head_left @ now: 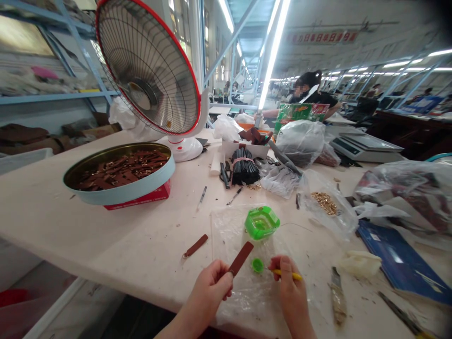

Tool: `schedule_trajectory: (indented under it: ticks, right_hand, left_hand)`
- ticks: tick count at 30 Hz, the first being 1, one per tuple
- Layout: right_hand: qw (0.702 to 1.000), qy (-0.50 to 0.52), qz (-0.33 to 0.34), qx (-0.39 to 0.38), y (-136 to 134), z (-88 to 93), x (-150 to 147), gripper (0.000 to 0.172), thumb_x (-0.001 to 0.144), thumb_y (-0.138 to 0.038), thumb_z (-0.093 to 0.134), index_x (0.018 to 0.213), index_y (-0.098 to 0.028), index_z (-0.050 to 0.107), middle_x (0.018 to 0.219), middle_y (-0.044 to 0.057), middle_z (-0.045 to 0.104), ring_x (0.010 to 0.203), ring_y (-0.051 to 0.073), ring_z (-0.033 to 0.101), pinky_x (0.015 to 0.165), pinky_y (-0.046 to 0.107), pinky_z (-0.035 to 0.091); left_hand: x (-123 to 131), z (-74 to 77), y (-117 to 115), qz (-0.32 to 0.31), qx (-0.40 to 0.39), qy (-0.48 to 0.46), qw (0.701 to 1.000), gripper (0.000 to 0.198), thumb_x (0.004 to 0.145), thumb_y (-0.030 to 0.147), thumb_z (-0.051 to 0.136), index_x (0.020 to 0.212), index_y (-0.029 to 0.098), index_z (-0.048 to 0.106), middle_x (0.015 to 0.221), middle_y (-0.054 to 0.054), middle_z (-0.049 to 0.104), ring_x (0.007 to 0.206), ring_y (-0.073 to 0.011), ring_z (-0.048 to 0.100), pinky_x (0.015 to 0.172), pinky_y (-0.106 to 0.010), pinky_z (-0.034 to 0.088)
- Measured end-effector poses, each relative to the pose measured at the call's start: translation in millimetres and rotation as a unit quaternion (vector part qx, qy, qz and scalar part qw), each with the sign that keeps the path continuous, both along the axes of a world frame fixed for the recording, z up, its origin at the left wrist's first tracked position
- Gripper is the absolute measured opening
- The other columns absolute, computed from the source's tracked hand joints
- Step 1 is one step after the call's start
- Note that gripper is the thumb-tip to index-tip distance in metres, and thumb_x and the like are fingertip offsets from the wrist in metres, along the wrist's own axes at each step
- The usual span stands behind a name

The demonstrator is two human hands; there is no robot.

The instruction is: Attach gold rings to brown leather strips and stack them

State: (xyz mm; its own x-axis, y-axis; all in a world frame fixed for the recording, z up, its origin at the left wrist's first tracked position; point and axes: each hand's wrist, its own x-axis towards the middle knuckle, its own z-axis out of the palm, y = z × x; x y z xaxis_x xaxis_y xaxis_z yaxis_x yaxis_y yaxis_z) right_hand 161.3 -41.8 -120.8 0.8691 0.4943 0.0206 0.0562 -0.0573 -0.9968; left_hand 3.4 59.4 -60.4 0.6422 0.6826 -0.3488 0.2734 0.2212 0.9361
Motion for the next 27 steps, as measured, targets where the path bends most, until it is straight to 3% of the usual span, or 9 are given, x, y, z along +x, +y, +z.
schedule_trajectory:
  ticks: [3,5,8,11,21,27]
  right_hand:
    - [1.0,0.009,-0.011,0.026,-6,13.6,-5,0.041,0.084,-0.056,0.043,0.074,-0.019,0.058,0.063,0.0,0.056,0.056,0.016,0.046,0.054,0.028,0.038]
    - [0.995,0.046,-0.006,0.092,-11,30.0,-11,0.037,0.087,-0.051,0.042,0.073,-0.02,0.058,0.064,-0.001,0.056,0.055,0.014,0.045,0.052,0.026,0.037]
    - [0.963,0.153,0.058,0.213,-18,58.2,-22,0.035,0.086,-0.048,0.047,0.069,-0.02,0.059,0.06,-0.002,0.055,0.051,0.012,0.043,0.047,0.022,0.035]
    - [0.943,0.204,0.102,0.243,-21,76.8,-35,0.035,0.085,-0.049,0.049,0.068,-0.019,0.06,0.058,-0.001,0.055,0.05,0.01,0.042,0.046,0.02,0.034]
    - [0.927,0.256,0.131,0.239,-18,74.3,-55,0.037,0.087,-0.048,0.046,0.066,-0.02,0.059,0.059,-0.003,0.054,0.051,0.01,0.041,0.048,0.02,0.036]
    - [0.941,0.195,0.063,0.271,-34,78.2,-40,0.041,0.075,-0.061,0.055,0.063,-0.023,0.06,0.053,-0.004,0.051,0.049,0.011,0.042,0.047,0.02,0.038]
  left_hand:
    - [-2,3.8,-2,-0.006,-0.008,0.007,1.0,0.013,0.068,0.029,0.047,0.064,0.017,0.043,0.056,0.003,0.048,0.054,-0.0108,0.045,0.053,-0.024,0.035]
    - [-5,8.5,-5,-0.028,-0.014,0.002,1.0,0.016,0.068,0.032,0.049,0.066,0.016,0.045,0.058,0.002,0.05,0.055,-0.011,0.046,0.054,-0.024,0.035]
    - [-10,17.8,-10,-0.063,-0.02,-0.021,0.998,0.021,0.07,0.035,0.051,0.07,0.015,0.048,0.061,0.001,0.051,0.057,-0.0111,0.046,0.055,-0.024,0.035]
    - [-15,26.7,-17,-0.08,-0.023,-0.041,0.996,0.022,0.072,0.036,0.052,0.071,0.014,0.049,0.062,0.001,0.052,0.058,-0.0107,0.045,0.055,-0.024,0.034]
    - [-20,37.2,-29,-0.063,-0.014,-0.058,0.996,0.011,0.068,0.026,0.05,0.065,0.016,0.046,0.055,0.005,0.043,0.053,-0.0086,0.035,0.052,-0.023,0.027]
    - [-23,33.1,-28,-0.041,0.037,-0.05,0.997,0.004,0.064,0.018,0.045,0.061,0.018,0.042,0.054,0.007,0.034,0.053,-0.0083,0.029,0.049,-0.022,0.022]
